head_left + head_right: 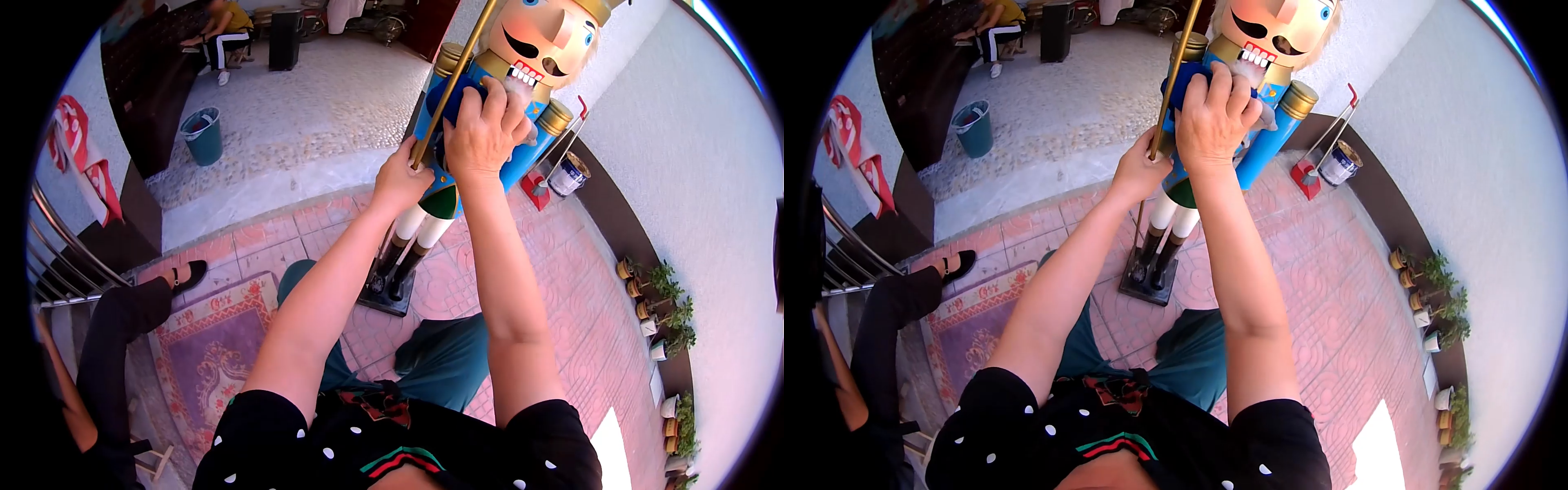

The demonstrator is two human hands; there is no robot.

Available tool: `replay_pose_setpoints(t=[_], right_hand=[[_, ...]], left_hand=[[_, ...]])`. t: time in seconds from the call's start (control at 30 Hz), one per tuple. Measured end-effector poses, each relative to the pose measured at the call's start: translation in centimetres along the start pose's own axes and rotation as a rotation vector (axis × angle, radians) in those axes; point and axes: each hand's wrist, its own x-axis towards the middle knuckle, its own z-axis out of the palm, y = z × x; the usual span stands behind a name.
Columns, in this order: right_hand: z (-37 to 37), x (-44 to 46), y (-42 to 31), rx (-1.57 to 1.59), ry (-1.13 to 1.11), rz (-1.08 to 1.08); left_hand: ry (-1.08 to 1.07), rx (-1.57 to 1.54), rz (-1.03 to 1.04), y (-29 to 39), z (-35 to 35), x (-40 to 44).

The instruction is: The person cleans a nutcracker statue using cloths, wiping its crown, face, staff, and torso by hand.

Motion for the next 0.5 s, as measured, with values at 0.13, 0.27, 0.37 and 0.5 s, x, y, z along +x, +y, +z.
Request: replay_pose_setpoints(t=[0.13, 0.27, 0.37, 0.5], right_hand=[[3.0, -4.0, -0.9, -0.186, -0.162, -0.213], [1.7, -4.6, 0.2, -0.033, -0.301, -0.314], [-0.4, -3.7, 0.2, 0.091, -0.427, -0.35], [-1.2, -3.7, 0.1, 0.251, -0.534, -0.32]], left_hand=[[0.007, -0.013, 0.045, 0.5, 0.0, -0.1], [-0.084, 0.084, -0.017, 2.1, -0.9, -0.6], [-0.121, 0.009, -0.014, 1.1, -0.9, -0.2], [-0.414, -0.356, 0.009, 1.3, -3.3, -0.2]])
